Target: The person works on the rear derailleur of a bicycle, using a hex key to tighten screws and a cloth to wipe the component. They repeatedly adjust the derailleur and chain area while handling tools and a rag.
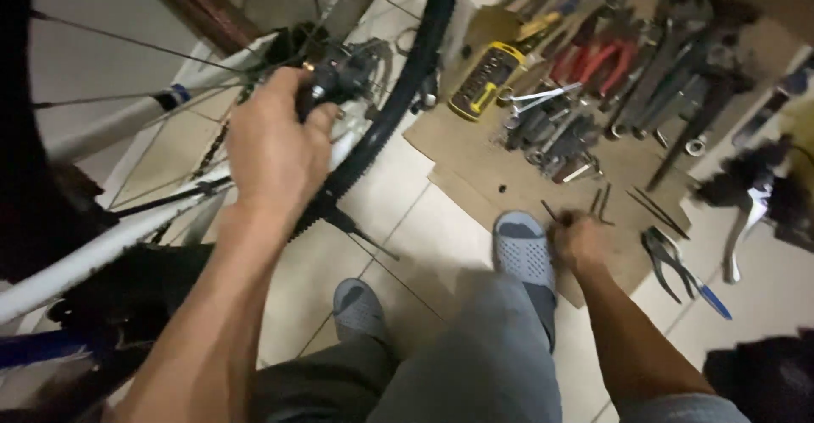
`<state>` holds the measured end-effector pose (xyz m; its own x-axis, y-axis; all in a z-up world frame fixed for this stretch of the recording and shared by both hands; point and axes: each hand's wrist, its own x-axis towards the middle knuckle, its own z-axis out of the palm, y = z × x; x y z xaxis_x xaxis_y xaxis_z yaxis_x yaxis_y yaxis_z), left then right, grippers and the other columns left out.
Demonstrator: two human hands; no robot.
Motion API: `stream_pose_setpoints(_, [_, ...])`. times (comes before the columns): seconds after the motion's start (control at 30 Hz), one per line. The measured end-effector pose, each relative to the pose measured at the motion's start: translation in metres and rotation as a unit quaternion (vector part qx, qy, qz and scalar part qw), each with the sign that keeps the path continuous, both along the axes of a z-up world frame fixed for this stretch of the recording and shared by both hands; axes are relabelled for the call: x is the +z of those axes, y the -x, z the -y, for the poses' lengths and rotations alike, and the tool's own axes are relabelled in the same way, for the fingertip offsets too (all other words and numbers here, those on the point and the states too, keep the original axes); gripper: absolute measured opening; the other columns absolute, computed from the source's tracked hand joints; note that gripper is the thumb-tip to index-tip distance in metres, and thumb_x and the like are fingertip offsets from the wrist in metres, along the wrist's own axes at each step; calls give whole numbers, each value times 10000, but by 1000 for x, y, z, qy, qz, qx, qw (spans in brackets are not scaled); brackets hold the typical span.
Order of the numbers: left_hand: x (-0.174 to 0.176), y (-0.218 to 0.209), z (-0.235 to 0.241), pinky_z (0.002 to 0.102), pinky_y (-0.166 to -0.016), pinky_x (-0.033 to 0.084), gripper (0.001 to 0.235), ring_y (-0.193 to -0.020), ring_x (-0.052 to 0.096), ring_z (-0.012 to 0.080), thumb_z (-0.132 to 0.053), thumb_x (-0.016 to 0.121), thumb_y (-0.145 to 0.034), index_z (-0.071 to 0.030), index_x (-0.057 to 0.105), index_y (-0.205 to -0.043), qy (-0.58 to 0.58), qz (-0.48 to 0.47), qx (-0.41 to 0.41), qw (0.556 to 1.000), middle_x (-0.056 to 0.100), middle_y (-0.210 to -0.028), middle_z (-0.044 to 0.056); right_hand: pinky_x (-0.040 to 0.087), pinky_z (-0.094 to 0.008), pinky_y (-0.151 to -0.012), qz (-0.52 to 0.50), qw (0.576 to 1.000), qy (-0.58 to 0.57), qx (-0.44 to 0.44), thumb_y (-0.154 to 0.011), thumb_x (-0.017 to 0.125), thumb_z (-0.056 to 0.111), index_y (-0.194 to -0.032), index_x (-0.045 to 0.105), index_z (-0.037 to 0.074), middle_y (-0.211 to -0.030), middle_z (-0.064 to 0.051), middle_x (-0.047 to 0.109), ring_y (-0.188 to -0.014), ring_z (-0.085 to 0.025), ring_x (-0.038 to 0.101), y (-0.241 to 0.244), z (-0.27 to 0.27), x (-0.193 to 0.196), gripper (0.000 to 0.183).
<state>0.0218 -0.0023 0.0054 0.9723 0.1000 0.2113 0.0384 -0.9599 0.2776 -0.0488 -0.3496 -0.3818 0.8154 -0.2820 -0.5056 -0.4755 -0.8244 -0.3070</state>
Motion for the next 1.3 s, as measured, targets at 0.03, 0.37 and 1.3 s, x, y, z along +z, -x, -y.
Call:
stream_pose_setpoints(0.03, [0,0,2,553,-786,539,306,-939,712,441,-217,786,-879,-116,732,-1162,3,-1,3,1000,742,-940,180,556,-426,-932,3,1000,20,18,-1008,614,265,-1256,716,129,-1122,-114,759,-1123,-289,707,3,2,7,300])
stream_pose_setpoints(0.37, [5,4,6,573,-796,536,401,-941,705,460,-164,755,-890,-46,676,-1265,8,18,-8,1000,726,-965,231,577,-526,-853,29,990,-85,-106,-993,602,157,-1276,616,130,-1129,-152,702,-1074,-356,693,-1,6,8,285])
stream_pose_setpoints(1.3, [8,6,-2,546,-846,556,410,-1030,707,419,-104,683,-890,-72,672,-1299,49,-32,-4,998,740,-1029,187,572,-408,-593,128,781,-596,-140,-890,739,88,-1153,668,-123,-799,-260,655,-592,-280,632,-23,-153,295,345])
